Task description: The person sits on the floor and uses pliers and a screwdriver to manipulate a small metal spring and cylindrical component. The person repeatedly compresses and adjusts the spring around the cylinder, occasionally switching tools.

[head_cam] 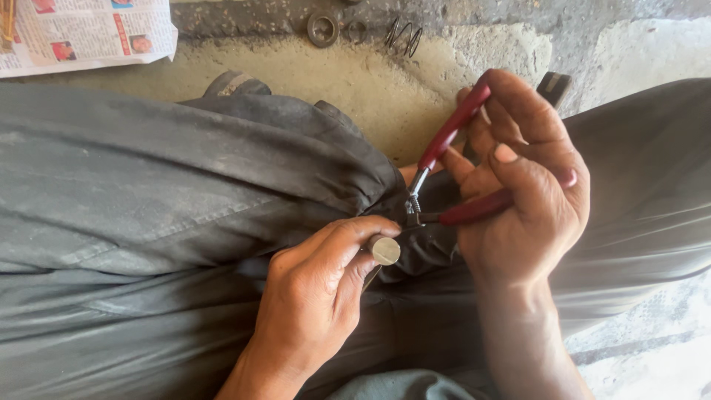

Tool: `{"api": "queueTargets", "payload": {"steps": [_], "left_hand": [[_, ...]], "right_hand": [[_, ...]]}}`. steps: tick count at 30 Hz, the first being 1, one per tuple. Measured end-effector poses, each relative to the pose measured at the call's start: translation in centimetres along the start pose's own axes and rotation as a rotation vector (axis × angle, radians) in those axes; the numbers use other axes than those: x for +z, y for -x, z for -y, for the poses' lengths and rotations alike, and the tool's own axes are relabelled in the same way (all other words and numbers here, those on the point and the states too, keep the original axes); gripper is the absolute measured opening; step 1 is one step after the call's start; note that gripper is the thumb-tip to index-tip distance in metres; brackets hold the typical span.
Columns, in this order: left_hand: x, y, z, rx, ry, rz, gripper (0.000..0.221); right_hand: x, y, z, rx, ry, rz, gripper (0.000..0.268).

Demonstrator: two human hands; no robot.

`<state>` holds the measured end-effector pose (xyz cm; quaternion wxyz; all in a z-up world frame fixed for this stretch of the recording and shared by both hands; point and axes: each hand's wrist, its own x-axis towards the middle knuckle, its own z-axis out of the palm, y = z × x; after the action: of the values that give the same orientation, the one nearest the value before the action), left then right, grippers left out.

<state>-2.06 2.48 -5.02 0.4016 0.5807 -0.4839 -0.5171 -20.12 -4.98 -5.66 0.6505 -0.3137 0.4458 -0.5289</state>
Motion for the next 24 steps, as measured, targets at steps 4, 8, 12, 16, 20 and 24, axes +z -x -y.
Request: {"api": "queueTargets", "payload": {"steps": [4, 8, 12, 16, 20, 24], "left_hand": [[0.0, 0.0, 0.1, -0.021, 0.001, 0.014, 0.030], [0.0, 0.0, 0.2, 0.002, -0.017, 0.005, 0.029], [0.0, 0.2, 0.2, 0.028, -0.016, 0.003, 0.028], [-0.2, 0.1, 0.2, 0.057, -0.027, -0.009, 0.031], [-0.3, -0.2, 0.3, 0.052, -0.028, -0.002, 0.030], [-0.3, 0.0, 0.5, 0.063, -0.027, -0.008, 0.026]], "right_hand": [[0.8, -0.3, -0.7, -0.103, 0.103, -0.043, 0.048], [0.7, 0.1, -1.4, -0.255, 0.261, 0.023, 0.041], [0.6, 1.9, -1.4, -0.323, 0.389, 0.060, 0.044], [1.6, 4.2, -0.6, -0.338, 0.407, 0.131, 0.041], [2.2, 5.8, -0.3, -0.253, 0.327, 0.176, 0.039], [1.1, 5.4, -0.5, -0.153, 0.316, 0.233, 0.049]]}}
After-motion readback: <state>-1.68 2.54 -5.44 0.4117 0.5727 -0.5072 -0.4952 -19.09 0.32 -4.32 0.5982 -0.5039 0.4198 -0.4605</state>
